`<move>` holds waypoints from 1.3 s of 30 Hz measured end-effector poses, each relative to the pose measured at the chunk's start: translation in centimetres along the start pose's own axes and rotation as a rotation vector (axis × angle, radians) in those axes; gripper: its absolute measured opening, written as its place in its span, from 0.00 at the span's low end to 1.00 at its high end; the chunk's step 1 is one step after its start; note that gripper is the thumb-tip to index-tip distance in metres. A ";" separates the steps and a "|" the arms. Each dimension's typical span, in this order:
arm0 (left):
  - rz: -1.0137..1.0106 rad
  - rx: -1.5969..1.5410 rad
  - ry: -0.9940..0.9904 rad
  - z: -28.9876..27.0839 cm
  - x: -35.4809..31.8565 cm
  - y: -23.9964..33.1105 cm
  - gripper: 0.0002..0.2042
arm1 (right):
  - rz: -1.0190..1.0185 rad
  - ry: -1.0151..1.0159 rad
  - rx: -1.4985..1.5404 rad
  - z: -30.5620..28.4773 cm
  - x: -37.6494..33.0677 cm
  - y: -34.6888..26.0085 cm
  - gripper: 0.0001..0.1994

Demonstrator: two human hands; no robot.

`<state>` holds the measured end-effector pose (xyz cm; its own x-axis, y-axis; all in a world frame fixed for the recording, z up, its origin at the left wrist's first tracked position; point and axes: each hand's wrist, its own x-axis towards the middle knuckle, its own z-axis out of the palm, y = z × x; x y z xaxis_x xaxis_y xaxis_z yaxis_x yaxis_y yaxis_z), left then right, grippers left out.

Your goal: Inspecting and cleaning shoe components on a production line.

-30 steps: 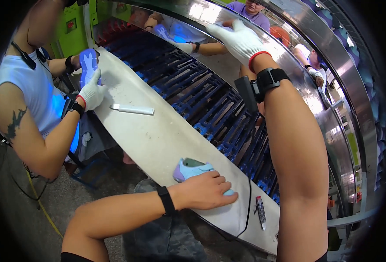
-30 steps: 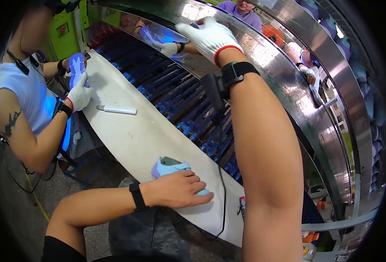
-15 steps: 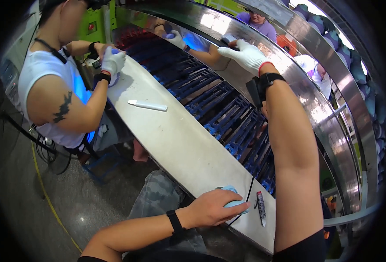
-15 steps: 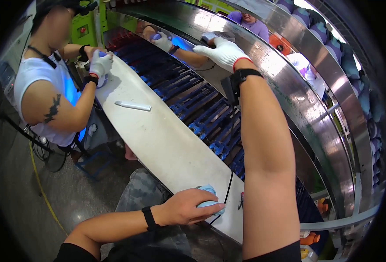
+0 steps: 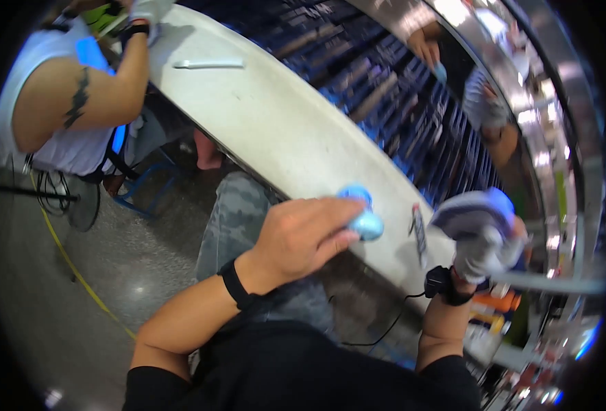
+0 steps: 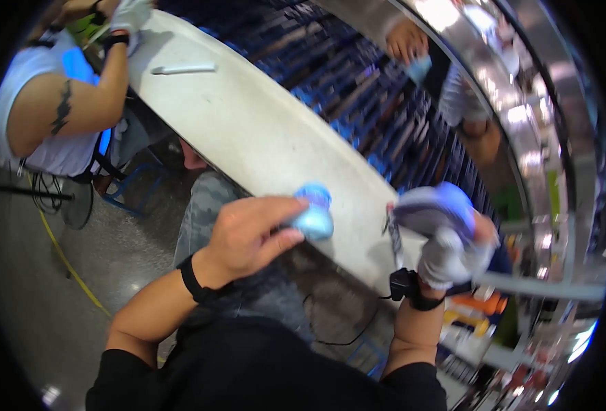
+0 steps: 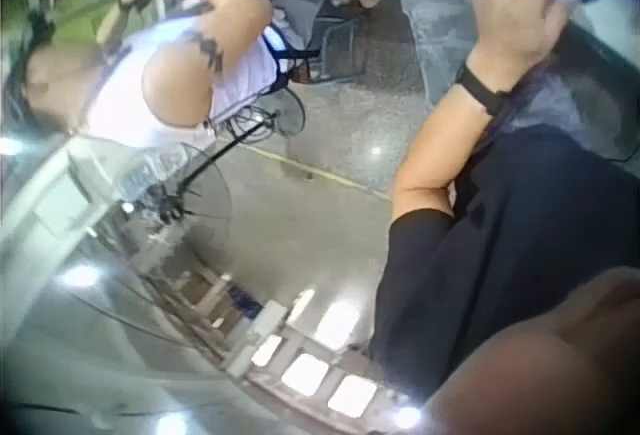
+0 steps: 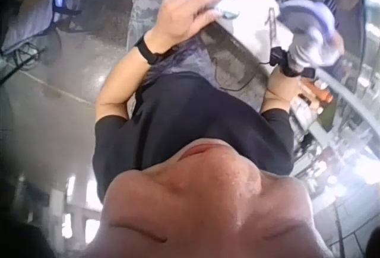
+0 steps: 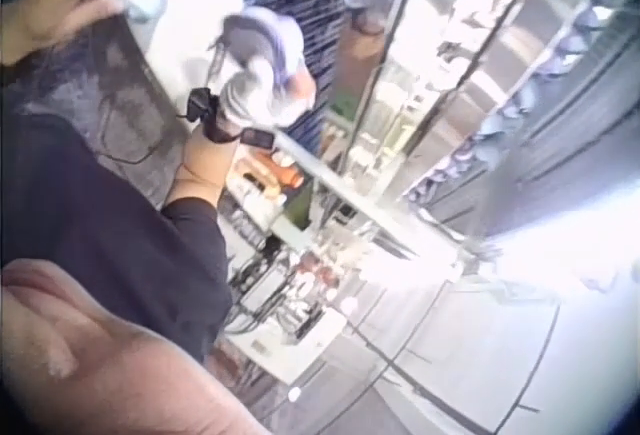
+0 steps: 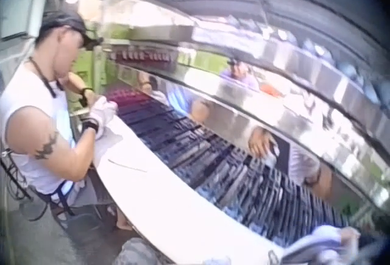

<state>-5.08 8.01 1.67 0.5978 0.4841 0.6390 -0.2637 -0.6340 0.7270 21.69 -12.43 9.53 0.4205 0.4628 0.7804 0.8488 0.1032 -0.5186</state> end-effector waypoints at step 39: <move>-0.298 0.223 -0.566 -2.1 6.1 4.3 0.40 | 0.152 -0.151 0.144 14.6 -11.4 -4.8 0.20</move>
<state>-4.19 9.51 9.21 0.9410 0.3057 0.1453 0.1000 -0.6613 0.7435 8.19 -5.35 -1.98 0.4778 0.6074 0.6346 0.7208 0.1419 -0.6785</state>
